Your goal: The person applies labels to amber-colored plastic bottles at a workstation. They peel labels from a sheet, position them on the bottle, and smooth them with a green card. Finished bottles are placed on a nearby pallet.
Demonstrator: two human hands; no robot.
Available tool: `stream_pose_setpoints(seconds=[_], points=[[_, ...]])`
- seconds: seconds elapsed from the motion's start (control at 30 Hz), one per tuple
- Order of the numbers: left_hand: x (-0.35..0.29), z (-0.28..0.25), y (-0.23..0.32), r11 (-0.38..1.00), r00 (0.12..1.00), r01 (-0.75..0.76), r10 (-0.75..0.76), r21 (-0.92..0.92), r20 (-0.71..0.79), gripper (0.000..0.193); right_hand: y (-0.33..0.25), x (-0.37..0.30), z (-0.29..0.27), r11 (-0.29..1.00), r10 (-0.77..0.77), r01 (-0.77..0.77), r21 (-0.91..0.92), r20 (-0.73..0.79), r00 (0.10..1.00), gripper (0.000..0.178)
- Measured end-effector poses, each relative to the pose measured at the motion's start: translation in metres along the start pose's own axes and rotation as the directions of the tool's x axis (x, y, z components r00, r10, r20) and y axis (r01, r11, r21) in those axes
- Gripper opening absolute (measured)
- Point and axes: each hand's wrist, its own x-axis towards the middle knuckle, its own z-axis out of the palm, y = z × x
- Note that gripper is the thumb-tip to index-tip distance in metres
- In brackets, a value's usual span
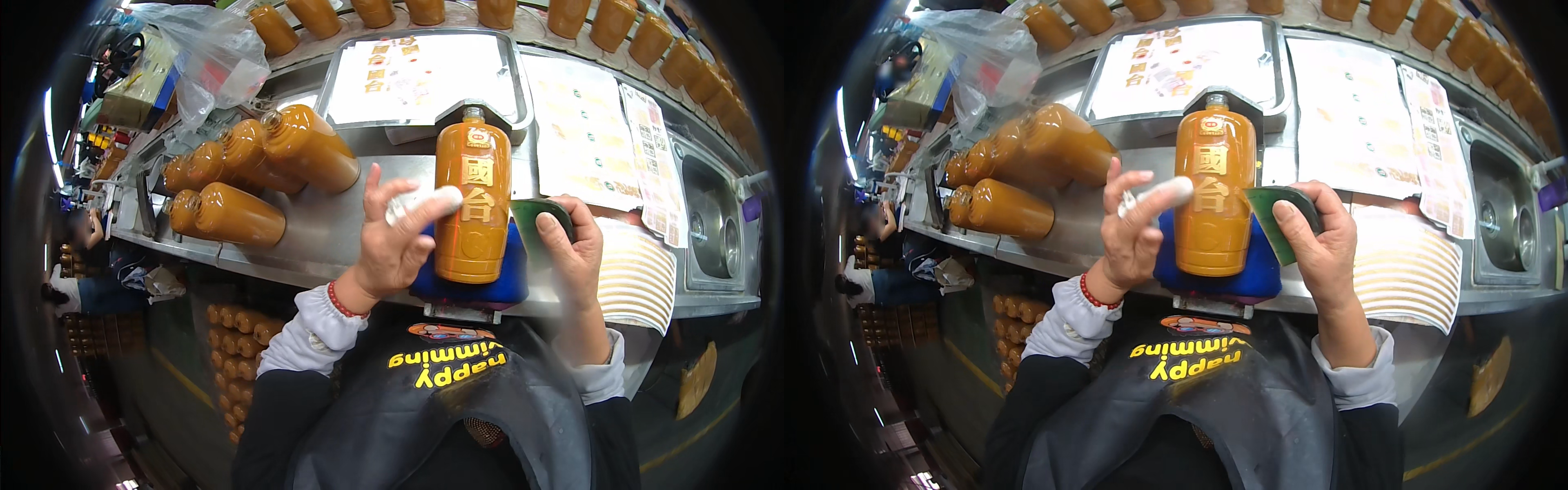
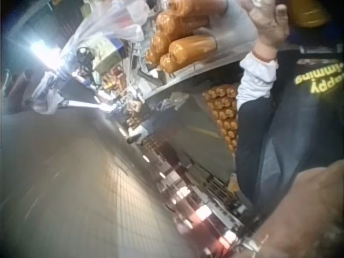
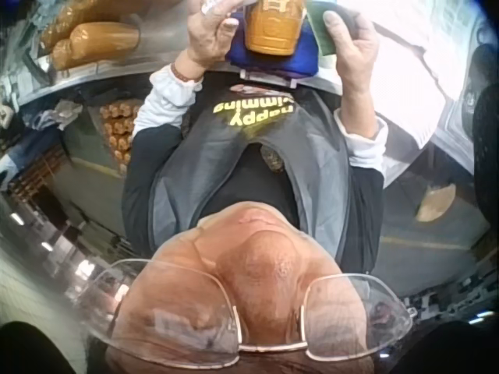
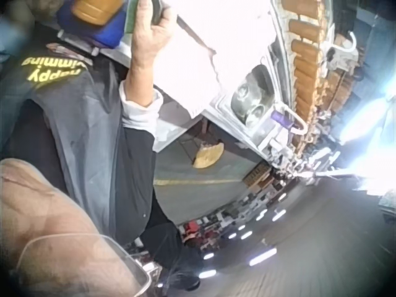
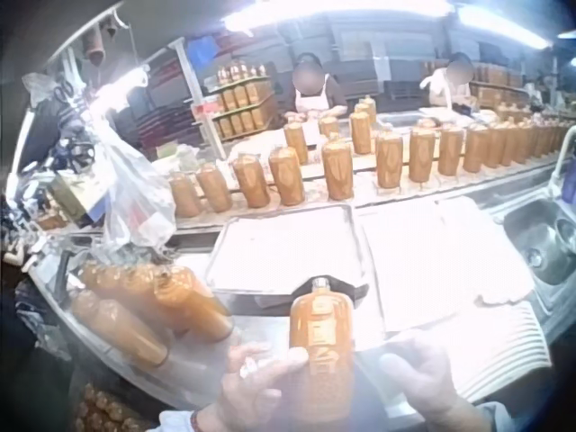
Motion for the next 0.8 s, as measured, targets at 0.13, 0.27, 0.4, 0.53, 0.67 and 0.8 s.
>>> stream_pose_setpoints(seconds=[0.13,0.27,0.4,0.53,0.67,0.8], points=[[0.020,0.023,0.015,0.920,0.929,0.317,-0.350,-0.231,-0.118,0.061,0.001,-0.001,0.002,1.000,0.001,-0.002,-0.015,-0.020,1.000,0.018],[0.024,0.046,0.014,0.810,0.893,0.414,-0.450,-0.415,0.012,0.079,-0.001,-0.002,0.003,0.998,-0.032,0.032,-0.047,-0.013,0.999,0.017],[0.017,0.050,0.013,0.627,0.863,0.431,-0.498,-0.649,0.092,0.073,0.000,-0.003,0.001,1.000,0.014,-0.015,-0.018,-0.047,0.999,0.016],[0.016,0.051,0.012,0.537,0.849,0.432,-0.514,-0.725,0.125,0.071,0.001,-0.002,0.000,1.000,-0.006,0.006,-0.024,-0.029,1.000,0.015],[0.025,0.050,0.008,0.661,0.875,0.423,-0.475,-0.620,0.090,0.074,0.002,-0.001,0.001,1.000,-0.007,0.006,-0.012,-0.033,0.999,0.015],[0.030,0.052,0.011,0.685,0.867,0.449,-0.490,-0.575,0.093,0.077,0.005,-0.001,0.002,1.000,-0.031,0.031,0.003,-0.037,0.999,0.016]])
